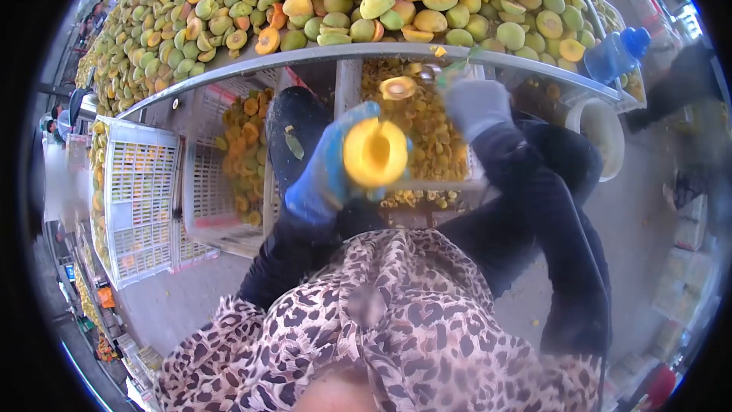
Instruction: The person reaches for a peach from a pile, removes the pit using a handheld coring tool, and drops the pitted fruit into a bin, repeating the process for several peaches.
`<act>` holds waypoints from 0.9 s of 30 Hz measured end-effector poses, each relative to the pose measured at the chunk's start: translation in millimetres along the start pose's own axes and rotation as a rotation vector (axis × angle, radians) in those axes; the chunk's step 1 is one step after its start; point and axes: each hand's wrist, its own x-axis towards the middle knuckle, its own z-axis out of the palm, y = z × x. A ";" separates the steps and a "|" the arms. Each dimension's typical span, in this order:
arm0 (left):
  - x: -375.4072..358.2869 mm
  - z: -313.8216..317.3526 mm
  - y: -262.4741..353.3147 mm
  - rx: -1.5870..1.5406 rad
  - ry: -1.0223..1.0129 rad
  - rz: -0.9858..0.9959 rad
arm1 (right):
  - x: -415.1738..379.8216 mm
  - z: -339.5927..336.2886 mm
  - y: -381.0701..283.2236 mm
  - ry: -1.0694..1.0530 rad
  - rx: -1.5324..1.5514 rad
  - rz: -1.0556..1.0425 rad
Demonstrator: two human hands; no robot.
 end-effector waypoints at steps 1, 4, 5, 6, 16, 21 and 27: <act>-7.0 -3.4 4.1 -0.090 0.090 -0.021 | 0.9 29.4 20.0 -0.128 0.027 0.046; -30.0 -45.8 22.0 0.408 0.408 0.474 | -12.7 0.3 6.6 0.022 0.309 0.094; -36.5 -92.7 34.7 0.822 0.682 0.475 | -18.8 2.5 -0.1 0.085 0.355 0.113; -32.6 -127.1 47.5 1.229 0.961 0.468 | -23.4 -1.0 -7.3 0.020 0.388 0.170; 193.0 -44.9 72.7 1.558 0.476 0.693 | -44.0 10.4 -55.1 -0.035 0.828 0.121; 215.1 -37.3 67.5 1.407 0.544 0.607 | -49.8 2.4 -49.1 -0.082 0.839 0.211; 143.6 -36.8 75.2 -0.224 -0.054 0.214 | 8.1 -56.6 -28.8 0.181 1.268 0.212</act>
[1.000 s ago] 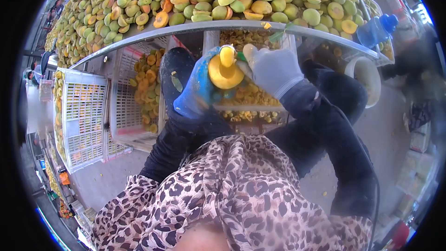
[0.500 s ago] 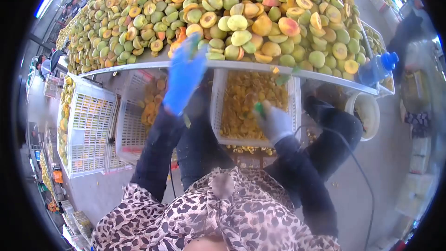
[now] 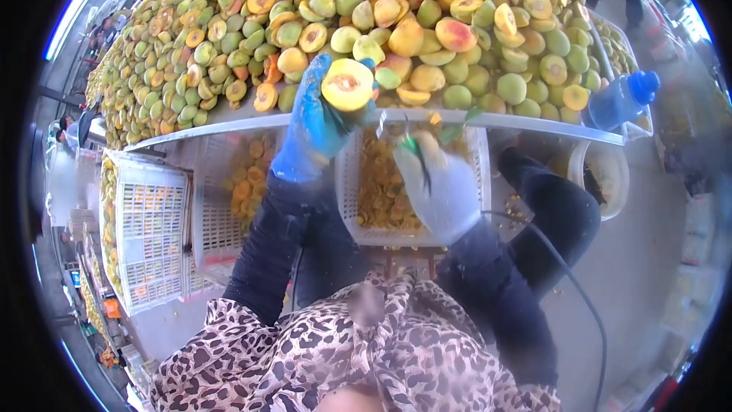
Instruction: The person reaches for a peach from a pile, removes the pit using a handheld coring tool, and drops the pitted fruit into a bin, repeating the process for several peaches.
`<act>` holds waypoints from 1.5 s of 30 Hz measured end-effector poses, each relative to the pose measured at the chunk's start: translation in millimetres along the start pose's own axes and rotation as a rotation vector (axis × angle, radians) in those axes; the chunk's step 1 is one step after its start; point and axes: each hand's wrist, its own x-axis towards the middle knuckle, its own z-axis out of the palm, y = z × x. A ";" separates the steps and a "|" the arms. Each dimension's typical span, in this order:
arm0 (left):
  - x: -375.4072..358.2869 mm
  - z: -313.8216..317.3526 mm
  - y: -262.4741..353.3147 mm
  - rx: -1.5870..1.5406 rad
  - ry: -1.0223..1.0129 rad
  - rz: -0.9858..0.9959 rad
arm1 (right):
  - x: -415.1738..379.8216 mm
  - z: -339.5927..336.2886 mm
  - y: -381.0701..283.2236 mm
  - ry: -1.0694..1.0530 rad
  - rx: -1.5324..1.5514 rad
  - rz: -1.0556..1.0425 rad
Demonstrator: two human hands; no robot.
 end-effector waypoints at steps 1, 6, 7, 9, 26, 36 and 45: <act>-12.1 7.1 -3.0 0.003 0.011 0.001 | 8.7 1.3 -10.1 -0.002 -0.080 -0.077; -53.3 40.0 -27.0 0.518 0.107 0.393 | 6.9 14.1 -32.9 -0.114 -0.098 -0.045; -55.0 36.5 -32.5 0.492 0.117 0.509 | 1.1 16.9 -33.0 -0.123 -0.098 -0.044; -65.0 40.1 -25.1 0.408 0.114 0.386 | -7.8 17.7 -33.2 -0.116 0.001 -0.011; -92.4 51.9 -50.7 0.225 0.117 0.412 | -36.3 7.8 -34.3 -0.231 0.006 -0.185; -101.7 65.3 -36.7 -0.169 -0.099 0.178 | -36.2 -7.1 -21.9 -0.087 -0.212 -0.085; -106.9 48.0 -45.9 0.070 -0.089 0.194 | -47.0 3.8 -34.4 -0.152 -0.400 -0.209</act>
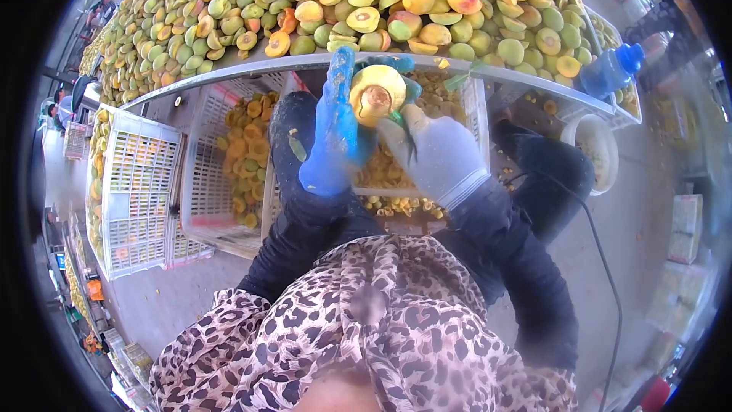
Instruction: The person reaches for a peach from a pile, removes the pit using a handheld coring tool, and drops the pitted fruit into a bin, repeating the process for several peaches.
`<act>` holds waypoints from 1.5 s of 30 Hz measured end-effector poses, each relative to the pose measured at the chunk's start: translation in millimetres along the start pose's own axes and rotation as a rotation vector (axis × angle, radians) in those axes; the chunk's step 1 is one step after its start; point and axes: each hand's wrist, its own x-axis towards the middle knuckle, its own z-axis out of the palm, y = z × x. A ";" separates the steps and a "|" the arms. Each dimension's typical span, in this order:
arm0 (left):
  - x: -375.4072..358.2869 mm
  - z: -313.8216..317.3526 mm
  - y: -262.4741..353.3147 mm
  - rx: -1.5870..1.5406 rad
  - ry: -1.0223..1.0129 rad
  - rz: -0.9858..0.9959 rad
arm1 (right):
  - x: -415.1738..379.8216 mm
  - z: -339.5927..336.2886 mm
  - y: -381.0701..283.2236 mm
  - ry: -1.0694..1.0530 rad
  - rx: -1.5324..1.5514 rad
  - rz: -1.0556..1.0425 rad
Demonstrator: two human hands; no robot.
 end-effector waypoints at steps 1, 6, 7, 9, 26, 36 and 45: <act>-1.1 -2.9 -1.9 0.000 0.004 -0.003 | -0.7 -0.7 -3.4 -0.003 0.003 0.003; 9.8 -21.9 12.8 0.608 -0.088 -0.128 | -1.0 -17.1 -7.4 -0.222 -0.189 0.037; 10.9 -32.4 10.2 0.906 -0.330 0.264 | -1.0 -17.6 -5.3 -0.221 -0.188 0.040; 9.7 -22.5 25.0 0.820 -0.302 0.099 | 1.1 -16.8 -2.0 -0.290 -0.134 0.005; 19.8 -5.9 -6.3 0.544 0.299 0.219 | 8.1 -9.7 -4.1 -0.506 0.941 0.558; 8.9 0.8 9.9 0.645 0.088 -0.027 | 5.5 -0.4 5.2 -0.480 0.502 0.309; 3.2 -2.5 -2.8 0.804 -0.146 0.531 | 0.2 -16.6 -5.6 -0.796 1.174 0.846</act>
